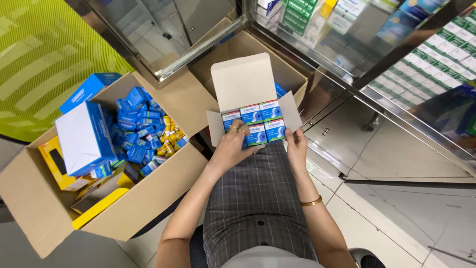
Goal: The recorder is sorting and organizing small boxes of adhesive tape from a large shipping box into a smaller storage box.
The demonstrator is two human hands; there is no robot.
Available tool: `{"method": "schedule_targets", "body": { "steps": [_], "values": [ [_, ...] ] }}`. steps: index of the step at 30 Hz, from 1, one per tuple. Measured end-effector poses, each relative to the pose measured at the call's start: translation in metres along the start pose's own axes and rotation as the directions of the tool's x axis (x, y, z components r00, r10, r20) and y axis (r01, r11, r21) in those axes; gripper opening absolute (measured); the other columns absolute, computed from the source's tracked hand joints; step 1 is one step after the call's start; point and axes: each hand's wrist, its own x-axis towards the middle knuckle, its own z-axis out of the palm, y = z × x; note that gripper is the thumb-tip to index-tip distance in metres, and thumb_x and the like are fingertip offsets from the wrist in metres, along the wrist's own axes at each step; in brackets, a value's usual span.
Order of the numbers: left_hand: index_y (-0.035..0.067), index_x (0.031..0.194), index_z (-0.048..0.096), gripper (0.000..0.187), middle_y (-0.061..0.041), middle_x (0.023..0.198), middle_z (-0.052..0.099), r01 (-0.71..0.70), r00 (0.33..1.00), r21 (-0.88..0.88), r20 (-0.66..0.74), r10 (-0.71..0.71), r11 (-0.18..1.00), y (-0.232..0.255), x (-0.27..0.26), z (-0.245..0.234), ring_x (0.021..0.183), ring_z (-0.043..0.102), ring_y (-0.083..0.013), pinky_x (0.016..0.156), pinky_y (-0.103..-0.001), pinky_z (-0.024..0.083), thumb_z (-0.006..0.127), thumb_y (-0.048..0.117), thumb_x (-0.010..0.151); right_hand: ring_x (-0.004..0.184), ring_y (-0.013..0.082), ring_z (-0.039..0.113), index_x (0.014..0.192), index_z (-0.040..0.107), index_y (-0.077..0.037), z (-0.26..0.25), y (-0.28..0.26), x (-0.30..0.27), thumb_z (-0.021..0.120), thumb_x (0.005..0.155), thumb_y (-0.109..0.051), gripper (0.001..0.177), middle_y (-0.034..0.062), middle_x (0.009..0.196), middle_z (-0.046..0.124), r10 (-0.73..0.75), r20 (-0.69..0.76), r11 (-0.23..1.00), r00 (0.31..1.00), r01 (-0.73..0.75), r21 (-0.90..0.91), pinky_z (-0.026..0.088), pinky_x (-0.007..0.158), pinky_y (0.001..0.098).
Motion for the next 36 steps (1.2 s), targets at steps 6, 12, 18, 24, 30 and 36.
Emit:
{"method": "schedule_targets", "body": {
  "steps": [6,12,18,24,30,36],
  "values": [
    [0.004,0.113,0.062,0.045,-0.015,0.131,0.058,-0.063,0.989,-0.016,-0.136,0.06,0.998,0.01,-0.009,-0.023,0.102,0.071,-0.0365,0.08,-0.045,0.061,0.086,0.023,0.079,0.103,0.0115,0.065,0.132,0.063,0.001,-0.002,0.004,0.002,0.059,0.105,-0.016,0.032,0.006,0.116,0.072,0.024,0.005,0.998,1.0,-0.025,0.06,0.052,0.089,0.0277],
    [0.005,0.112,0.063,0.025,-0.012,0.115,0.066,0.123,0.717,0.07,-0.696,-0.04,0.99,-0.051,-0.022,-0.112,0.106,0.067,-0.03,0.09,-0.043,0.057,0.077,0.012,0.092,0.104,0.0103,0.064,0.134,0.062,0.0,-0.003,-0.004,0.002,0.059,0.106,-0.016,0.032,0.0039,0.116,0.071,0.013,0.01,1.0,1.0,-0.013,0.012,0.052,0.091,0.0276],
    [0.009,0.115,0.067,0.033,-0.014,0.115,0.066,0.596,0.748,0.387,-0.586,-0.312,0.704,-0.267,-0.042,-0.113,0.113,0.063,-0.0357,0.087,-0.046,0.056,0.077,0.012,0.084,0.1,0.0098,0.062,0.129,0.065,-0.001,-0.011,0.002,0.002,0.06,0.106,-0.015,0.027,0.0022,0.112,0.07,0.036,0.005,0.999,0.999,-0.036,0.001,0.051,0.087,0.0278],
    [0.012,0.138,0.061,0.079,-0.009,0.141,0.057,0.459,0.879,0.682,-0.254,-0.404,0.57,-0.323,-0.043,-0.094,0.127,0.054,-0.0307,0.091,-0.047,0.056,0.085,0.014,0.063,0.105,0.011,0.063,0.124,0.063,0.002,-0.017,0.013,-0.001,0.062,0.109,-0.015,0.023,0.0041,0.113,0.069,0.003,0.008,1.0,1.0,-0.003,-0.01,0.054,0.091,0.0304],
    [0.014,0.121,0.068,0.058,-0.005,0.131,0.065,0.364,0.916,0.797,-0.21,-0.343,0.482,-0.324,-0.042,-0.103,0.119,0.061,-0.0269,0.09,-0.051,0.055,0.089,0.035,0.071,0.121,0.0158,0.059,0.144,0.05,-0.003,-0.025,-0.005,-0.003,0.061,0.106,-0.014,0.041,0.0088,0.135,0.063,-0.099,-0.106,0.995,0.989,0.095,-0.043,0.05,0.098,0.0321],
    [0.007,0.1,0.068,0.05,-0.013,0.103,0.071,0.441,0.866,0.686,-0.496,-0.071,0.578,-0.226,-0.049,-0.145,0.099,0.067,-0.0308,0.075,-0.044,0.056,0.088,0.047,0.08,0.131,0.0225,0.052,0.146,0.042,-0.003,-0.028,-0.033,-0.019,0.059,0.106,-0.008,0.044,0.0148,0.15,0.049,-0.477,-0.384,0.879,0.791,0.439,-0.187,0.047,0.105,0.0335]
  ]
}}
